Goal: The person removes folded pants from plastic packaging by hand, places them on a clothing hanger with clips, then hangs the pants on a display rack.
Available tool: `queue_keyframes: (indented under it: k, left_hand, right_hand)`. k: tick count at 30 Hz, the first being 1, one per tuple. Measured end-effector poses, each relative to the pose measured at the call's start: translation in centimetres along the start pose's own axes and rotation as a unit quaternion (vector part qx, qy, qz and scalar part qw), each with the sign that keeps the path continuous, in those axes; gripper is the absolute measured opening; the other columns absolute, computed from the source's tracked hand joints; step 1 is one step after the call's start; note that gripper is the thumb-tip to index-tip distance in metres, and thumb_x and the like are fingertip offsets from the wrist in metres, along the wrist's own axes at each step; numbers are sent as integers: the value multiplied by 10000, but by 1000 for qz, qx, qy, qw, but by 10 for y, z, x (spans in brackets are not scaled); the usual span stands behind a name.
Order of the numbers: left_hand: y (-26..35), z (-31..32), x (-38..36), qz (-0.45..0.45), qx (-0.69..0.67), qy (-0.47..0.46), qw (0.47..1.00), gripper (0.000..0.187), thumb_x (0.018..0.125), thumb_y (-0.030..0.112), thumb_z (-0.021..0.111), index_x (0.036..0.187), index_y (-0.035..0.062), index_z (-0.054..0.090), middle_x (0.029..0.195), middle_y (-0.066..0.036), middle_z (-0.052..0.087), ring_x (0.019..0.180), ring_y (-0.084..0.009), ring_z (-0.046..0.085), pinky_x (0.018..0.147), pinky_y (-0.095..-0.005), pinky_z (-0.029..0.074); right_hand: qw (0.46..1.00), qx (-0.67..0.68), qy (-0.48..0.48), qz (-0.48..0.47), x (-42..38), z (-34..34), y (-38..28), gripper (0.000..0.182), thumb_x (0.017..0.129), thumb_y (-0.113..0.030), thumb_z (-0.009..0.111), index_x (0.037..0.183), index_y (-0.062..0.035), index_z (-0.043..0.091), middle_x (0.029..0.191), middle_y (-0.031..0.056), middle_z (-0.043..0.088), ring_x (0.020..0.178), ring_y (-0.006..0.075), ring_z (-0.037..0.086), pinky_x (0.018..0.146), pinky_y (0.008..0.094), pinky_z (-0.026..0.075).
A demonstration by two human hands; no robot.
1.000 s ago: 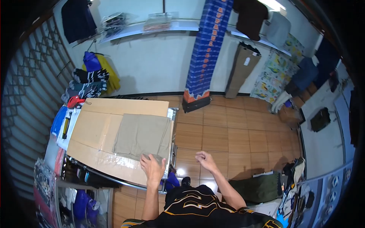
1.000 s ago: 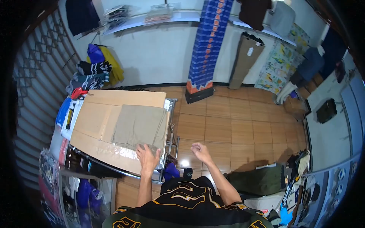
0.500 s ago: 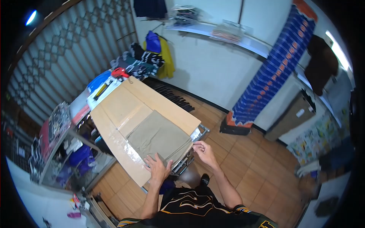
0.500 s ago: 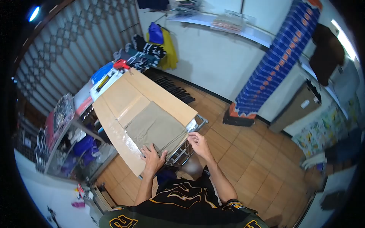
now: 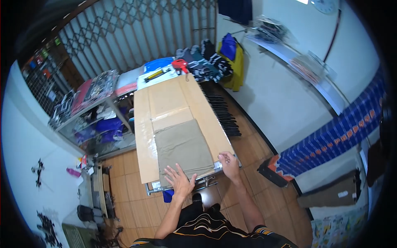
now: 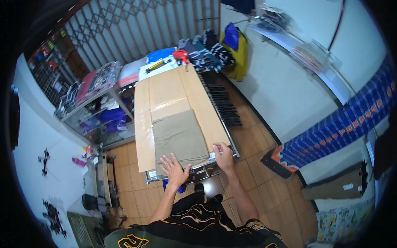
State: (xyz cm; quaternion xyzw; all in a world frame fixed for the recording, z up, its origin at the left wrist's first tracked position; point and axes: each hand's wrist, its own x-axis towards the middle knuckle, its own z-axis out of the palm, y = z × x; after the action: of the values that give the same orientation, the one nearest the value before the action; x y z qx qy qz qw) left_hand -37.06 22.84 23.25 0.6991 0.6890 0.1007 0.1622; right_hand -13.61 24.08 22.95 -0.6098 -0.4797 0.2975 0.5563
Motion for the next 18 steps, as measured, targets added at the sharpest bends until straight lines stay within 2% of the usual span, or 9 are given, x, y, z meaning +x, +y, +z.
queue_keyframes:
  k: [4,12,14,15,17,18]
  left_hand:
    - [3,-3,1,2,13,-2,1000,1033,880,601,558,1496,-90,99,1485,-459,-1,1392,-608,-47,1089,-707,39]
    - [3,-2,1,22,7,10,1000,1029,875,600,563,1490,-98,123,1472,-472,14,1383,-623,-24,1073,-724,52]
    - [2,-3,2,22,-4,15,1000,1022,872,590,575,1488,-98,134,1472,-470,14,1383,-621,-30,1068,-730,56]
    - [1,-1,3,23,-5,10,1000,1029,869,594,577,1489,-96,132,1472,-471,12,1382,-623,-27,1067,-731,53]
    - [-1,-3,5,21,-9,6,1000,1035,866,598,579,1490,-95,130,1471,-472,9,1381,-625,-23,1066,-732,51]
    - [-2,-5,7,27,0,4,1000,1021,871,603,568,1493,-85,141,1472,-471,28,1385,-621,-8,1072,-725,54]
  right_hand:
    - [996,48,-76,-7,46,36,-18,198,927,-127,627,1039,36,632,891,136,702,815,169,684,748,301,547]
    - [985,-29,-162,-47,87,82,-37,230,893,-119,638,1080,16,643,948,164,707,892,257,693,799,356,549]
    - [971,-127,-164,-123,100,91,-31,251,879,-122,627,1103,-9,642,1092,168,682,1027,342,634,918,410,496]
    - [970,-128,-165,-126,108,96,-29,251,879,-122,627,1103,-9,642,1092,168,682,1027,342,634,918,410,496]
    - [952,-183,-170,-176,120,104,-22,295,858,-150,643,1139,-60,652,1226,125,640,1166,343,546,988,469,431]
    - [951,-184,-172,-179,125,107,-18,295,858,-150,643,1139,-60,652,1226,125,640,1166,343,546,988,469,431]
